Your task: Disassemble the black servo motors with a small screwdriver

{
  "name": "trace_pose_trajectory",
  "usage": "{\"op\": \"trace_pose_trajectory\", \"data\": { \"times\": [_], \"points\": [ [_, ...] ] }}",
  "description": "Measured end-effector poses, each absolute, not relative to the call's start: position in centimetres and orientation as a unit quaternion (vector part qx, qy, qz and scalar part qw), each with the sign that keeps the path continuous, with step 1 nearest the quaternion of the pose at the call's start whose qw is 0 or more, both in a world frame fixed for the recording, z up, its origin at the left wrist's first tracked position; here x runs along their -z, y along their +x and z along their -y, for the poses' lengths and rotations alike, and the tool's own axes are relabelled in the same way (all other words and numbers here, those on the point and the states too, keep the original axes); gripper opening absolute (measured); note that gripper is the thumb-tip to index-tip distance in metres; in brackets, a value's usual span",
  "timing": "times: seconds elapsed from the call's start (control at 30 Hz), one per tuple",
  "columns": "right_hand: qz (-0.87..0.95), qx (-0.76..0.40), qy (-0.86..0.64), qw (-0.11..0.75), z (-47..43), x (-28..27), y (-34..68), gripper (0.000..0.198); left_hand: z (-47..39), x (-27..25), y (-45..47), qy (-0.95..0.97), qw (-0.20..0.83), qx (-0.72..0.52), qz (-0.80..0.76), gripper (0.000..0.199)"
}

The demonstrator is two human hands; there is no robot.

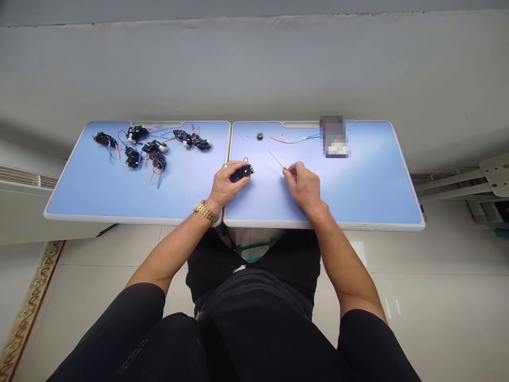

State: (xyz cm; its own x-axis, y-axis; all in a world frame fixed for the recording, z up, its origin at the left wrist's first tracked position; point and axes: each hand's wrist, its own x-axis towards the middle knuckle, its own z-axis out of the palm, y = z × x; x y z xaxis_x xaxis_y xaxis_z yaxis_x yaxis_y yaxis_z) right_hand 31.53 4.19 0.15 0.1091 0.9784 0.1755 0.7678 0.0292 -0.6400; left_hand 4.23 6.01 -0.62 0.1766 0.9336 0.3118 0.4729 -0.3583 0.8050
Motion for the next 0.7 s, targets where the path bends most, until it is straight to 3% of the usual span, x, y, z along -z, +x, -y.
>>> {"op": "trace_pose_trajectory", "data": {
  "times": [0.1, 0.3, 0.5, 0.7],
  "points": [
    [0.598, -0.25, -0.643, 0.409, -4.0, -0.9, 30.5, 0.021, -6.1, 0.7, 4.2, 0.711, 0.28, -0.415, -0.493, 0.041],
    [0.526, -0.305, -0.543, 0.579, -4.2, -2.6, 28.6, 0.024, -6.0, 0.7, 4.3, 0.704, 0.273, -0.403, -0.517, 0.042],
    [0.6, -0.279, -0.495, 0.563, -3.0, -4.8, 27.8, 0.026, -6.0, 0.7, 4.4, 0.693, 0.281, -0.408, -0.524, 0.04],
    [0.683, -0.17, -0.468, 0.534, -2.7, -5.7, 26.3, 0.016, -6.0, 0.9, 4.4, 0.707, 0.262, -0.407, -0.515, 0.037]
  ]
}}
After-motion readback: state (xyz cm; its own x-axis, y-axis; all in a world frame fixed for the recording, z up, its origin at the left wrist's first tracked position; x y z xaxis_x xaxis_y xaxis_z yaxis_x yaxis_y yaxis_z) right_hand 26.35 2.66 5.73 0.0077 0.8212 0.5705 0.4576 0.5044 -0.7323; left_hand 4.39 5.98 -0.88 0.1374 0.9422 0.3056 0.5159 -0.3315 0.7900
